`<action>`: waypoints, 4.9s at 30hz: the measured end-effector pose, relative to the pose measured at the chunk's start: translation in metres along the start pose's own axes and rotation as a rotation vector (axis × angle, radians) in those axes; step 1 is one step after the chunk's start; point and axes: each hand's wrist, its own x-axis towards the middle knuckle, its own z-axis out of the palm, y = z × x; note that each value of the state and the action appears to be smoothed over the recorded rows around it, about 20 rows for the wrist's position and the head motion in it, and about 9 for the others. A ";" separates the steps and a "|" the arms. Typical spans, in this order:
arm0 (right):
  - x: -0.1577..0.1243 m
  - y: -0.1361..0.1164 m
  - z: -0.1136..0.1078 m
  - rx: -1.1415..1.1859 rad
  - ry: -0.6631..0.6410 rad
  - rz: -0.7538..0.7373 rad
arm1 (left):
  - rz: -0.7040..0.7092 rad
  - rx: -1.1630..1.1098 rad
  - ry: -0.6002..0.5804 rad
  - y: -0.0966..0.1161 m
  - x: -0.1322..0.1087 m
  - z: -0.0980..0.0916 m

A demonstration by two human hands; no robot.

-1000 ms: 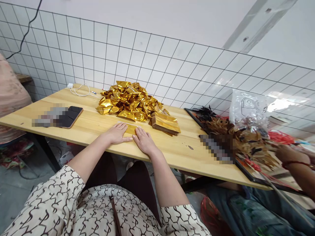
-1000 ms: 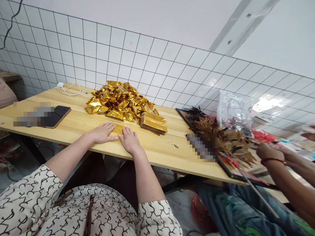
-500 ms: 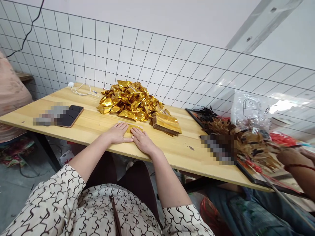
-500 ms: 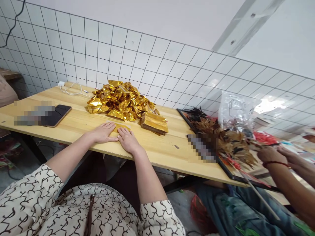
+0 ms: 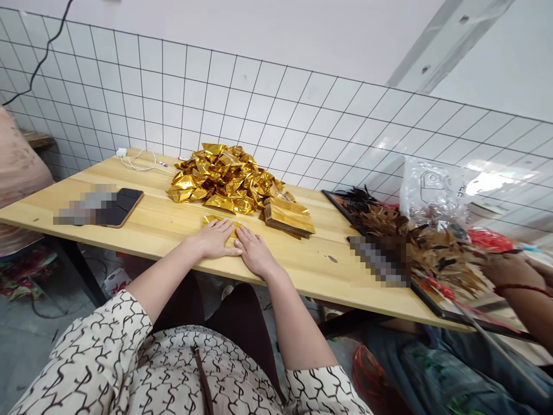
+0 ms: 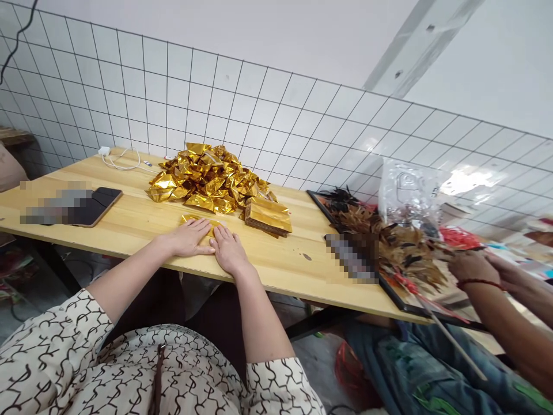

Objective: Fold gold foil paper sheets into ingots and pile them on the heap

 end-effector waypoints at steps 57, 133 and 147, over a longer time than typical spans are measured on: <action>0.050 0.040 0.004 0.810 0.347 0.135 | -0.161 -0.200 0.418 -0.052 0.009 0.000; -0.006 -0.015 0.003 -0.115 0.253 -0.245 | 0.257 -0.081 0.369 -0.026 -0.005 0.000; -0.017 0.001 -0.002 -0.107 0.236 -0.134 | 0.098 -0.023 0.363 -0.032 -0.010 -0.008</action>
